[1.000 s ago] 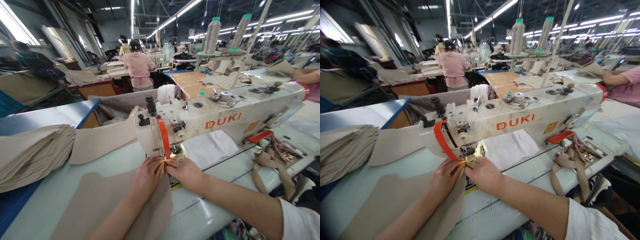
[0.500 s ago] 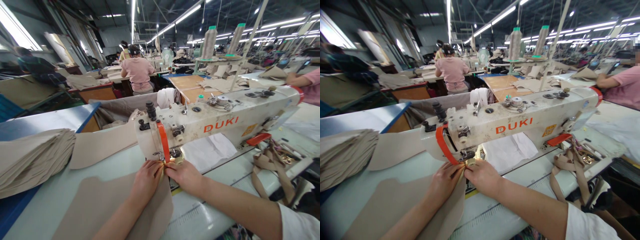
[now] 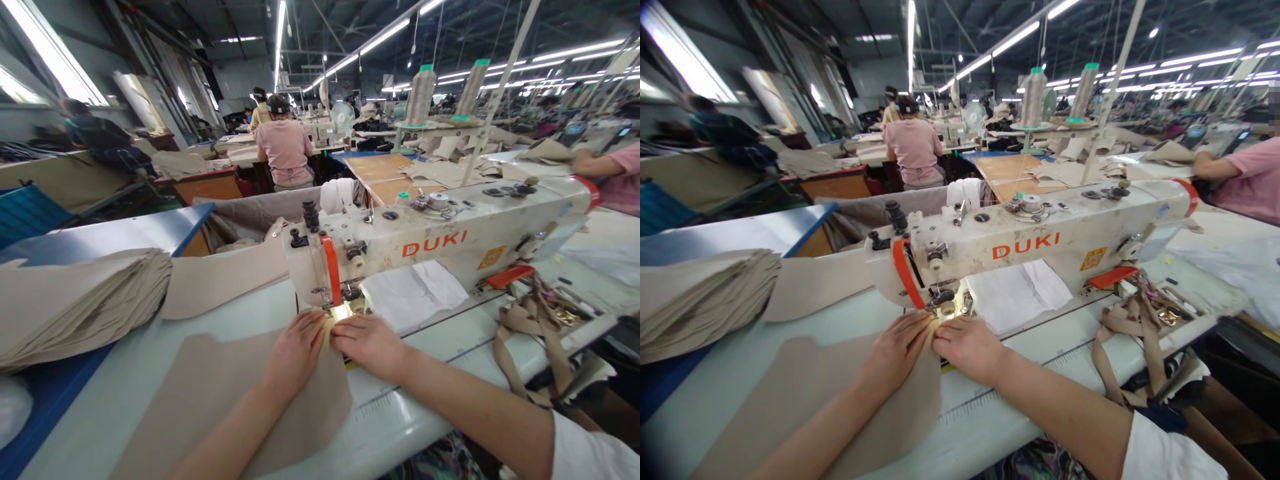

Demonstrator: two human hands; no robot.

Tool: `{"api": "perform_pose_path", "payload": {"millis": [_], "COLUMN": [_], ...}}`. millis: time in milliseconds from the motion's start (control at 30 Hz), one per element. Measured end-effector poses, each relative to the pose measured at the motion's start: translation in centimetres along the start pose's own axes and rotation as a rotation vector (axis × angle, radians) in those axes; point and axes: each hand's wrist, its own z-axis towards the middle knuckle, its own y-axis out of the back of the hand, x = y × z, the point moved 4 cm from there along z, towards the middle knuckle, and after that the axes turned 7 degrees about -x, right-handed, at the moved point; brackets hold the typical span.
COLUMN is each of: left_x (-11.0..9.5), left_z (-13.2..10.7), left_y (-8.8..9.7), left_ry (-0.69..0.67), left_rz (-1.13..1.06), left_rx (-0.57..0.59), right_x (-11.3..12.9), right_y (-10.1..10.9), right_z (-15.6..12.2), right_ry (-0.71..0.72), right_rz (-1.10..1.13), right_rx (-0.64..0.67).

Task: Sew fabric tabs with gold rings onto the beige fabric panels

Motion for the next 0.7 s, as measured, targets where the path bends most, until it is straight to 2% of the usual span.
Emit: {"api": "perform_pose_path", "payload": {"millis": [300, 500, 700], "left_x": [-0.3, 0.1, 0.5], "left_z": [-0.8, -1.2, -1.0], "left_y": [-0.2, -0.5, -0.6], "left_ry": [-0.074, -0.19, -0.133], "left_rz": [0.151, 0.197, 0.196], "left_rx": [0.125, 0.207, 0.217], "right_x": [0.0, -0.1, -0.3], "right_y": [-0.2, -0.3, -0.7], "right_z": [0.1, 0.2, 0.3], "right_ry": [0.026, 0.023, -0.005], "right_rz": [0.003, 0.008, 0.024], "right_rx": [0.069, 0.071, 0.065]}}
